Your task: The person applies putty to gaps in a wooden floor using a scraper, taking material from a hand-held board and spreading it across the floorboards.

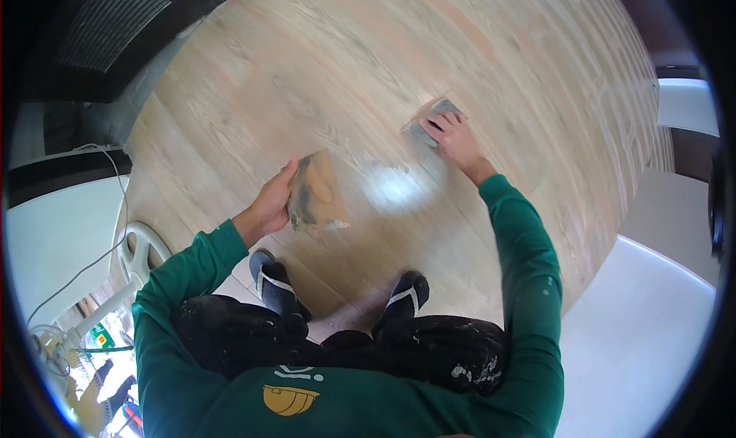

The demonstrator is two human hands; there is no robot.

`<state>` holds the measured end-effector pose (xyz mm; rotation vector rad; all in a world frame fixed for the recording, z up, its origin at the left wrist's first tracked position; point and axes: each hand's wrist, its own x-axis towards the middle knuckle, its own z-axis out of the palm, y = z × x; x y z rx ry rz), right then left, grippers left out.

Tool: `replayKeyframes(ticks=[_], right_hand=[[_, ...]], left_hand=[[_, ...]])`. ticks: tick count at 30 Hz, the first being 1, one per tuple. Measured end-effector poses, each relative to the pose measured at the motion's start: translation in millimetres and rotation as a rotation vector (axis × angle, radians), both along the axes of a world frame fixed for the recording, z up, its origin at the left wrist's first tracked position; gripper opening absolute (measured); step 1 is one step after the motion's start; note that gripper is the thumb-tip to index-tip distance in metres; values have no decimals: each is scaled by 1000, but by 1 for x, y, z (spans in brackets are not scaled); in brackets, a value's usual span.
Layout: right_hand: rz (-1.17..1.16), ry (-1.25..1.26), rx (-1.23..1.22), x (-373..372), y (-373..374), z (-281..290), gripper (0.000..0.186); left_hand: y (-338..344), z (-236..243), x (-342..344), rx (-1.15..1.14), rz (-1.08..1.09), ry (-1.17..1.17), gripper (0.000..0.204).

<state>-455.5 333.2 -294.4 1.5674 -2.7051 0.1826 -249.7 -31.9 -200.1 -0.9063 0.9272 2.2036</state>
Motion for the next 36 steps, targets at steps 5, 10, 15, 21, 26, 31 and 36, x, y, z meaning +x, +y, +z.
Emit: replayKeyframes(ticks=[5, 10, 15, 21, 26, 31, 36], right_hand=[[-25, -22, -36, 22, 18, -20, 58], [-122, -126, -161, 44, 21, 27, 57], [-44, -291, -660, 116, -41, 108, 50], [256, -198, -786, 154, -74, 144, 47], [30, -57, -527, 119, -51, 100, 59], [-395, -72, -179, 51, -8, 14, 52], [-749, -116, 135, -7, -14, 0, 35]], left_hand=[[7, 8, -5, -14, 25, 42, 60], [5, 16, -4, -12, 33, 81, 59], [23, 29, -20, 114, -23, 56, 62], [46, 61, -33, 213, -48, 100, 61], [41, 71, -33, 64, 20, 199, 59], [25, 72, -33, 67, 50, 217, 57], [15, 66, -31, 84, 89, 183, 56]])
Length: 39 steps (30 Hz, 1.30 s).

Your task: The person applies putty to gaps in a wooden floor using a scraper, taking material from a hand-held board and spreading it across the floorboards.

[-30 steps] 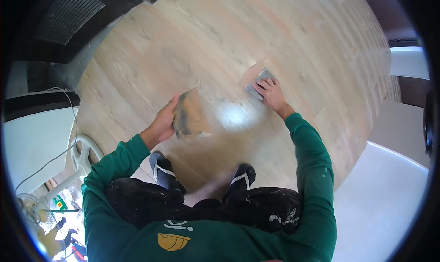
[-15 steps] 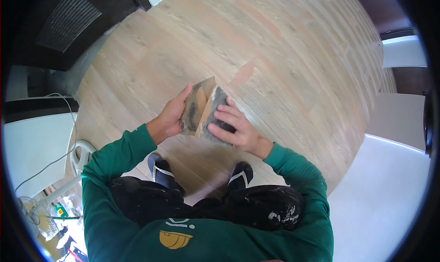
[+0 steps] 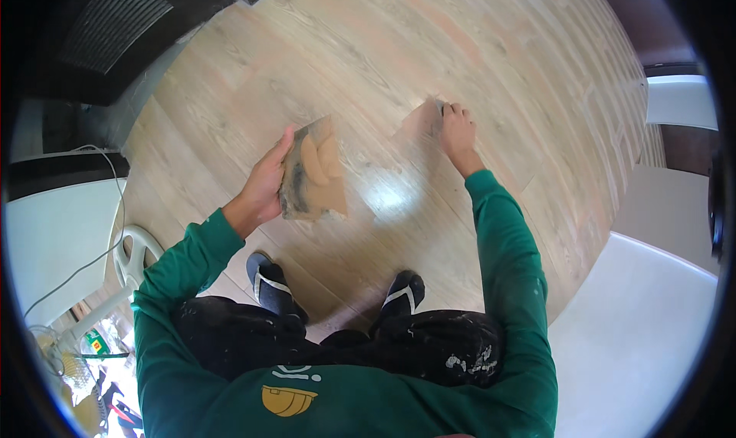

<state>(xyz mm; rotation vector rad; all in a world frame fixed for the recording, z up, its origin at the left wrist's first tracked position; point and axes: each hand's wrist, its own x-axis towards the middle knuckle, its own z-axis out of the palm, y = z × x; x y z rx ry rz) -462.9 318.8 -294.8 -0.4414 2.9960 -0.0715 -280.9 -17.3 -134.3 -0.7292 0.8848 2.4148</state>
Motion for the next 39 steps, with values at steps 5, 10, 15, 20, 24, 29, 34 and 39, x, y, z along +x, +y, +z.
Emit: replayKeyframes(ticks=[5, 10, 15, 20, 24, 29, 34, 39], right_hand=[[50, -26, 86, 12, -30, -13, 41], [296, -29, 5, 93, -37, -13, 40], [177, -129, -137, 55, -16, 10, 38], [14, 93, -130, 6, -2, -10, 38], [13, 174, -59, -9, -9, -23, 39], [21, 115, -8, -2, -20, -39, 35], [26, 97, -23, -5, -18, -23, 35], [64, 7, -21, 3, -22, -36, 37]], left_hand=[[-2, -9, 0, -32, 5, -77, 57], [0, -15, 0, -20, -19, -77, 57], [-2, -13, 0, -29, -15, -60, 58], [2, -6, 2, -34, -17, -74, 58], [-4, -13, 5, -34, -25, -58, 58], [-2, -16, 5, -54, -18, -104, 58], [-5, -21, 7, -16, -12, -74, 58], [-2, -23, 6, -4, -25, -81, 57]])
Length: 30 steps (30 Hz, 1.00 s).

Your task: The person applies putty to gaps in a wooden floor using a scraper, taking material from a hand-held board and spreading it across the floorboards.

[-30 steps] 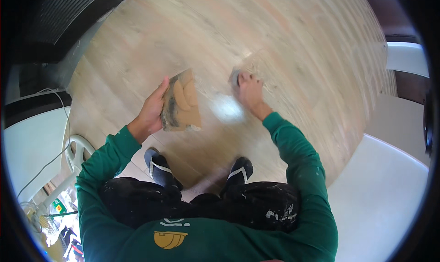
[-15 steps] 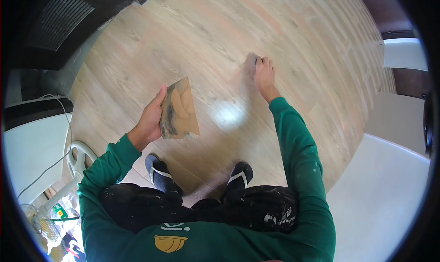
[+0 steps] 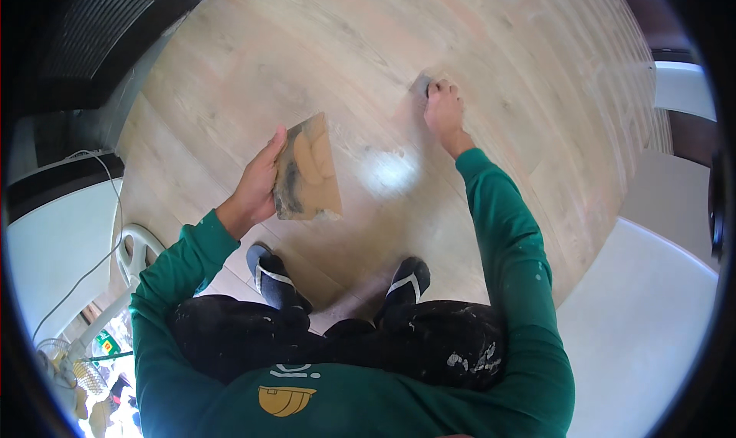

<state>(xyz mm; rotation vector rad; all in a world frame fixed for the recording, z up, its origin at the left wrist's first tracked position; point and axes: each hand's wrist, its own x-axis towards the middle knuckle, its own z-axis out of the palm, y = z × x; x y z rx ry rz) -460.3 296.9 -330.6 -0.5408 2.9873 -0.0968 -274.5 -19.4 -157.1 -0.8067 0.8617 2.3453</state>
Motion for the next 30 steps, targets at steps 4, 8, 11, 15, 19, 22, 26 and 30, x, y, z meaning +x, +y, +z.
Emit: replayKeyframes(ticks=[4, 8, 11, 15, 19, 22, 26, 30], right_hand=[[112, -36, -3, 55, -20, 9, 39], [149, -98, -55, 88, -33, 15, 42], [196, -98, -43, 106, -40, 13, 40], [260, -117, -121, 125, -42, 18, 42], [307, -291, -141, 128, -31, 45, 28], [266, -177, -568, 144, -21, 83, 34], [385, 70, -968, 174, -25, 155, 46], [778, 234, -1012, 192, -44, 193, 59]], left_hand=[[2, -1, 3, -62, -3, -15, 58], [5, 2, 3, -61, -13, -16, 58], [10, 8, 1, -98, 16, -21, 57], [9, 14, 4, -101, 18, 29, 59], [11, 21, 5, -92, 56, 41, 55], [7, 19, 10, -77, 41, 40, 55], [10, 15, 16, -5, -45, 21, 57], [26, 22, 13, 101, -113, 16, 58]])
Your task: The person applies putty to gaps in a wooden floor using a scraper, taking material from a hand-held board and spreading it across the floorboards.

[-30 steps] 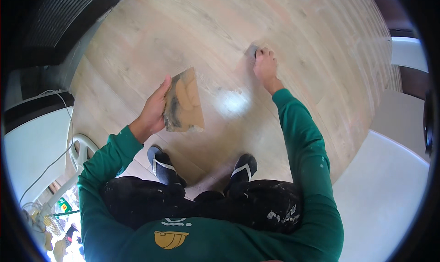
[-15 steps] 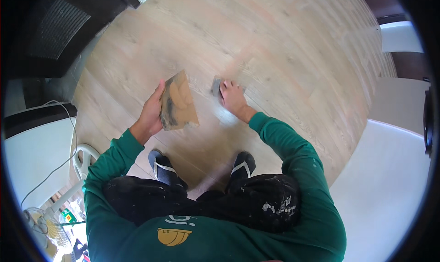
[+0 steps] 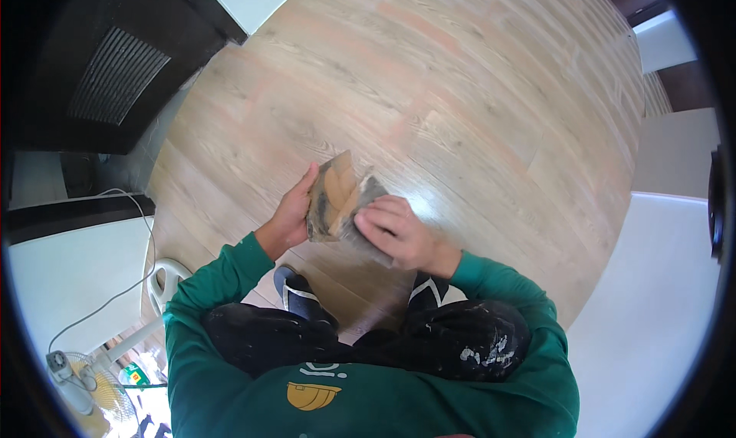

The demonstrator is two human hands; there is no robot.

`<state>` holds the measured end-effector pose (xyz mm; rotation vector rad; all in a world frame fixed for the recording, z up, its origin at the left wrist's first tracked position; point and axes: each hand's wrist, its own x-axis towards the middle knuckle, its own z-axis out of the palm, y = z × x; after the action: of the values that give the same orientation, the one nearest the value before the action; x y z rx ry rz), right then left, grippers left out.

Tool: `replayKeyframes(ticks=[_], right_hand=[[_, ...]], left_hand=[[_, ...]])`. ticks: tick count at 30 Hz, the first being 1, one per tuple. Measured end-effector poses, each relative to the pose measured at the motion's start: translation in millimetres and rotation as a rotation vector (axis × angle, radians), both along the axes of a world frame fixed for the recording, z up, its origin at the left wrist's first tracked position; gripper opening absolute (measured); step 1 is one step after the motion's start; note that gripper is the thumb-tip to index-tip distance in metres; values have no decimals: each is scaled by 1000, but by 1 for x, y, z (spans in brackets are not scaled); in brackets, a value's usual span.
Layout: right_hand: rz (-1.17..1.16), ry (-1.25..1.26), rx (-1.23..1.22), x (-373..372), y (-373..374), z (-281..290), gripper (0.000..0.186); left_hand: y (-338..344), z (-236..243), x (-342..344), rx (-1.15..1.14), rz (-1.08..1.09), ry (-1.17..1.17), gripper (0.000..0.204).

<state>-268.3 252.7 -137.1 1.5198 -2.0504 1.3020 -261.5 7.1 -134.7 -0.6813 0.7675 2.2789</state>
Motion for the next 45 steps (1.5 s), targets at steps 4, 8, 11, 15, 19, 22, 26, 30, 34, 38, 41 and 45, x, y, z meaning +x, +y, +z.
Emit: replayKeyframes(ticks=[4, 8, 11, 15, 19, 22, 26, 30, 34, 38, 41, 45], right_hand=[[-214, 66, 97, -16, 10, -28, 54], [-270, -34, 264, -48, 40, -36, 55], [-247, 49, 220, -48, 48, -9, 58], [-103, 142, 278, -52, 33, 35, 54], [-40, 244, 400, -63, 23, 10, 54], [-145, 144, 492, -78, 38, -27, 52], [-503, -132, 630, -119, 77, -116, 43], [-711, -227, 731, -173, 93, -166, 34], [-776, -251, 724, -208, 84, -187, 30], [-818, -261, 824, -225, 80, -200, 27], [-815, -247, 863, -225, 78, -211, 26], [-721, -187, 865, -197, 60, -221, 23]], left_hand=[[9, 16, -5, -28, -10, 92, 58], [-9, 14, -10, -194, 1, 191, 55], [-17, 17, -9, -369, -56, 318, 54], [-16, 13, -12, -429, -135, 374, 54], [-4, 12, -15, -372, -60, 321, 53], [-22, -11, -10, -430, 35, 267, 54], [-41, -23, -6, -380, 106, 204, 53], [-43, -21, -1, -345, 112, 146, 51], [-50, -32, 3, -354, 128, 109, 50], [-53, -40, 4, -378, 129, 67, 50], [-55, -45, 4, -379, 130, 32, 49], [-60, -53, 8, -364, 127, 16, 49]])
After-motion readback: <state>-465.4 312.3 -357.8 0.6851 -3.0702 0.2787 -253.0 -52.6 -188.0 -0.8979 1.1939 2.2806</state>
